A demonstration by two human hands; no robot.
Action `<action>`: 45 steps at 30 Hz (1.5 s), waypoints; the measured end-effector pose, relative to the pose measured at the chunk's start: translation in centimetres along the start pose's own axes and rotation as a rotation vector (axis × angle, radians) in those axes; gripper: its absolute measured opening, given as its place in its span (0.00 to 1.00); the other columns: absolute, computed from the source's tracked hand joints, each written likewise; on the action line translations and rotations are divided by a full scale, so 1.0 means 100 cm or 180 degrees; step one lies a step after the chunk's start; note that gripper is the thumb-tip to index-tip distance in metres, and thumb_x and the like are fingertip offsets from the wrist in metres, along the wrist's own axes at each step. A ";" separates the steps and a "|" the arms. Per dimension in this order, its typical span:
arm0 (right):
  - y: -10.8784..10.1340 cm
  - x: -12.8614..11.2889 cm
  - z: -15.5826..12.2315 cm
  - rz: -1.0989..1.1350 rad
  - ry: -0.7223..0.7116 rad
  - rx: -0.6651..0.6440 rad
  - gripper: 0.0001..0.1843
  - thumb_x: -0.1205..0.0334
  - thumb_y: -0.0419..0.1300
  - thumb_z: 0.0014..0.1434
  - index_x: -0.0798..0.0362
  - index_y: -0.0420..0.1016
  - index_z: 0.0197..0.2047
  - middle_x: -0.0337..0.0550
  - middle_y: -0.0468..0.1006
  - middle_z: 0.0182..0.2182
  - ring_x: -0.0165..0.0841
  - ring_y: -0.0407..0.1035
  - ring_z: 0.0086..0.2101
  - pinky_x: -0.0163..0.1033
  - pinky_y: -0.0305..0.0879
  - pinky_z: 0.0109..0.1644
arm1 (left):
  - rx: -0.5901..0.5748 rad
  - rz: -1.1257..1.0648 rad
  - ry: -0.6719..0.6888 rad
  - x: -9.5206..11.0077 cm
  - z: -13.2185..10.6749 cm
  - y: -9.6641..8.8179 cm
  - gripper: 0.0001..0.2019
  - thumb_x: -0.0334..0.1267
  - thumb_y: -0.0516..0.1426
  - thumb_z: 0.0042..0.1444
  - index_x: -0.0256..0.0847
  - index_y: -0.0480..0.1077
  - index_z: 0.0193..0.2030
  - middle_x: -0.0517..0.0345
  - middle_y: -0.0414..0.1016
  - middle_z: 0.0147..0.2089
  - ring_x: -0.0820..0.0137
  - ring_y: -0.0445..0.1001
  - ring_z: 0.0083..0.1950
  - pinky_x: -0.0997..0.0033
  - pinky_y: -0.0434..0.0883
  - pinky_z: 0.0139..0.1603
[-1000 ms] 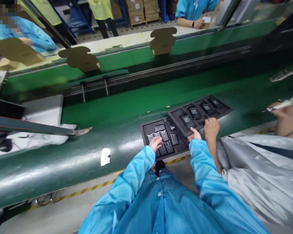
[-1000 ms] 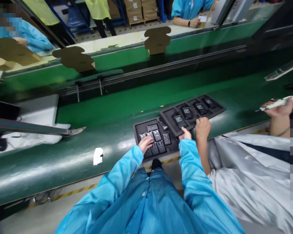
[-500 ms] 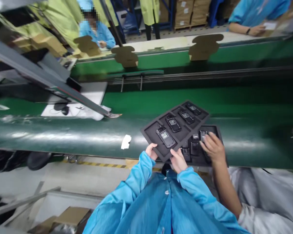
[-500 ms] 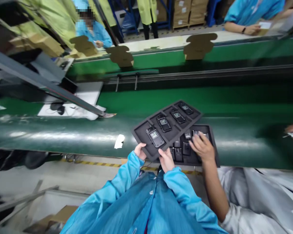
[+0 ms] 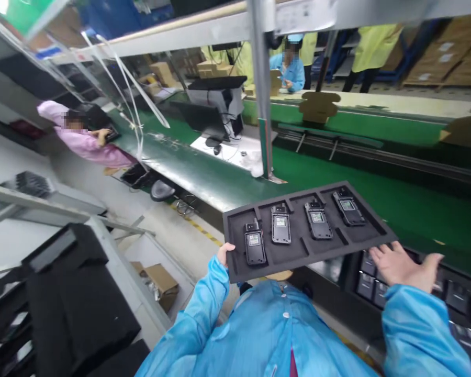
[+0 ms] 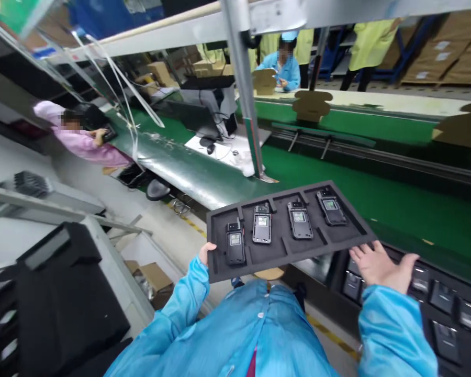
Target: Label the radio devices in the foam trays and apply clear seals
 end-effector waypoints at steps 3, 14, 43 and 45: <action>0.058 0.020 -0.017 -0.0560 0.0407 -0.0222 0.49 0.21 0.35 0.50 0.45 0.77 0.52 0.59 0.59 0.66 0.48 0.64 0.59 0.57 0.65 0.57 | 0.0133 -0.0081 -0.0074 0.029 -0.013 -0.078 0.28 0.39 0.53 0.44 0.28 0.72 0.52 0.45 0.82 0.35 0.54 0.81 0.44 0.50 0.77 0.48; 0.216 0.170 0.008 -0.2318 0.1966 -0.0253 0.33 0.41 0.67 0.42 0.41 0.77 0.53 0.65 0.74 0.53 0.51 0.77 0.42 0.50 0.76 0.44 | 0.0622 -0.0728 -0.0142 0.076 -0.066 -0.284 0.19 0.37 0.54 0.52 0.29 0.75 0.47 0.47 0.81 0.30 0.57 0.82 0.37 0.58 0.79 0.42; 0.710 0.442 0.102 -0.2027 0.2237 -0.1667 0.39 0.54 0.71 0.43 0.49 0.68 0.59 0.46 0.83 0.40 0.44 0.79 0.40 0.44 0.79 0.43 | 0.2644 -0.1001 0.1131 0.305 0.006 -0.608 0.21 0.37 0.62 0.46 0.43 0.68 0.49 0.60 0.75 0.33 0.72 0.73 0.31 0.76 0.67 0.29; 0.735 0.462 0.101 -0.1969 0.2319 -0.1553 0.39 0.53 0.70 0.44 0.48 0.66 0.60 0.46 0.83 0.39 0.44 0.79 0.39 0.45 0.79 0.43 | 0.2577 -0.0956 0.1171 0.337 0.015 -0.638 0.24 0.33 0.61 0.43 0.44 0.68 0.50 0.60 0.75 0.35 0.72 0.73 0.32 0.76 0.66 0.30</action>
Point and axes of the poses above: each hand's wrist, its own z-axis towards the middle knuckle, its own y-axis out of the palm, x = y × z, the point moved 5 cm from there along z, towards the middle knuckle
